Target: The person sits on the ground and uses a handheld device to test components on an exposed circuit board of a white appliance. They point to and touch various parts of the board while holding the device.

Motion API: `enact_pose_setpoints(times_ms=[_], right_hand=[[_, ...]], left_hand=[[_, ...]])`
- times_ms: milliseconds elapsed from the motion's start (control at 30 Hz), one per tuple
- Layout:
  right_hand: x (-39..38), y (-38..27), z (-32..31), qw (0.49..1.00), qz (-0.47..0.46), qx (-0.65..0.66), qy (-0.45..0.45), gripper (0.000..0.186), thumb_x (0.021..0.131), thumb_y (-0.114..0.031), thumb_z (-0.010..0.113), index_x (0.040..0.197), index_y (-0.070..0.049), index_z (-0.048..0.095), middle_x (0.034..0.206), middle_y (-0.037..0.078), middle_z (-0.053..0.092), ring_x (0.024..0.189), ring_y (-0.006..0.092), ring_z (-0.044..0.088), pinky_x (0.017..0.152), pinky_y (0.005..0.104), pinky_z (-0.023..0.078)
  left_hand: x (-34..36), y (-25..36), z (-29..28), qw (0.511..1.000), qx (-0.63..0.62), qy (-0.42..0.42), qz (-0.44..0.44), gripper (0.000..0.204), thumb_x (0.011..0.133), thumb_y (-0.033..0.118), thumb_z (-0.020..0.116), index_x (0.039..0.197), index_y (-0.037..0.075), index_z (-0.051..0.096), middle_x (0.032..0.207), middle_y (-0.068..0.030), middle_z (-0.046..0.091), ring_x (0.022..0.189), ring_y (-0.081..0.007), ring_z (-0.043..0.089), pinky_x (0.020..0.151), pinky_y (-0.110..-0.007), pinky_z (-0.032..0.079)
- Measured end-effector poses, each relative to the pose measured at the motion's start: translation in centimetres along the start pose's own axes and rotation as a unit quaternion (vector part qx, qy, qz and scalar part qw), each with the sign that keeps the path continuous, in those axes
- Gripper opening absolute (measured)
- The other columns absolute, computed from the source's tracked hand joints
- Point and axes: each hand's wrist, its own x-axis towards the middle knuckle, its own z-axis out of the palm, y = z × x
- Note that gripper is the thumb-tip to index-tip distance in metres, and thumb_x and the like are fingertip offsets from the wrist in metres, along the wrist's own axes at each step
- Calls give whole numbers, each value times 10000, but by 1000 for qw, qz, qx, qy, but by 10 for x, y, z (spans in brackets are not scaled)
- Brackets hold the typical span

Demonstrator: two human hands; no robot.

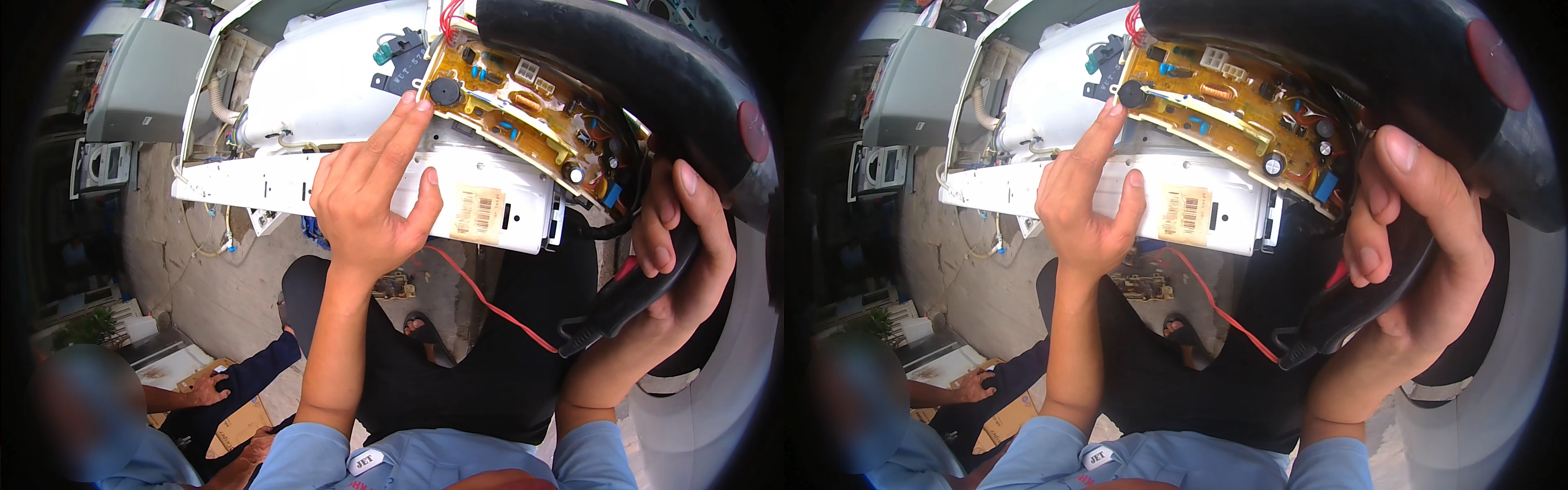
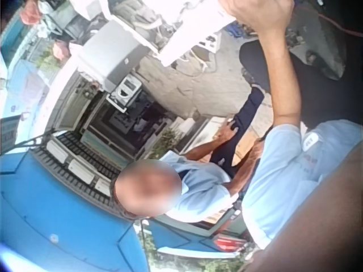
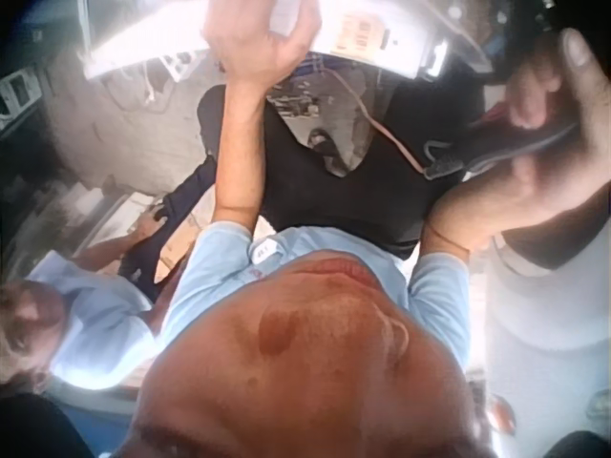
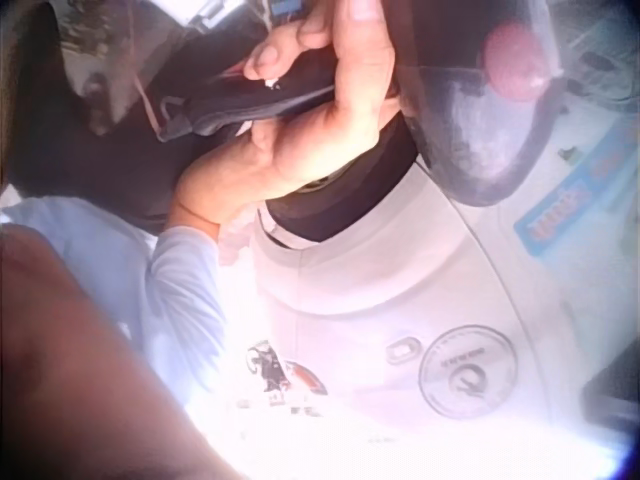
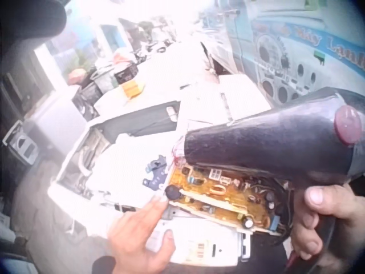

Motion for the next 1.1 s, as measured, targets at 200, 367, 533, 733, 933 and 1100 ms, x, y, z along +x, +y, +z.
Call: enact_pose_setpoints(times_ms=[200, 367, 533, 733, 933, 1100], right_hand=[[0, -2, -2, 1000, 6, -9, 5, 211, 894, -135, 700, 807, 27, 597, 675, 74, 503, 395, 100, 450, 354, 205, 347], [-1, 0, -3, 1000, 3, 6, 4, 214, 900, -129, 701, 784, 17, 596, 698, 79, 510, 418, 94, 462, 374, 201, 336], [0, 0, -5, 1000, -14, -3, -6, 207, 927, -120, 689, 796, 11, 596, 737, 83, 522, 441, 103, 484, 380, 211, 361], [4, -1, -14, 996, 23, -1, -81, 192, 1029, -95, 573, 873, -16, 492, 754, 37, 470, 453, 50, 427, 384, 189, 382], [3, -2, -9, 996, 15, -3, -87, 166, 1024, -95, 586, 915, 6, 512, 763, 37, 478, 464, 52, 449, 394, 188, 414], [5, 0, -11, 994, 10, 12, -109, 175, 1015, -93, 601, 893, 8, 526, 769, 31, 488, 482, 55, 471, 407, 188, 436]], left_hand=[[0, 0, 0, 1000, 6, 2, 0, 601, 779, 90, 700, 1378, 61, 660, 1341, -113, 709, 841, -231, 698, 771, -318, 491], [-1, 0, 1, 1000, 10, 2, 3, 600, 783, 92, 698, 1381, 64, 658, 1339, -105, 711, 834, -232, 696, 777, -321, 501], [-4, -5, 8, 999, 1, 46, 3, 569, 777, 156, 715, 1347, 150, 701, 1315, -28, 730, 744, -181, 654, 726, -289, 474], [3, -2, -5, 979, -178, 56, -84, 398, 998, 182, 589, 1361, 34, 657, 1328, -141, 703, 1106, -235, 673, 991, -376, 495], [54, -14, -15, 985, -143, 82, -57, 275, 1057, 183, 588, 1237, 7, 700, 1202, -88, 714, 1053, -182, 662, 950, -346, 516], [93, 10, -15, 978, -172, 1, -117, 255, 996, 203, 661, 1080, -31, 721, 931, -98, 744, 884, -128, 672, 916, -327, 537]])
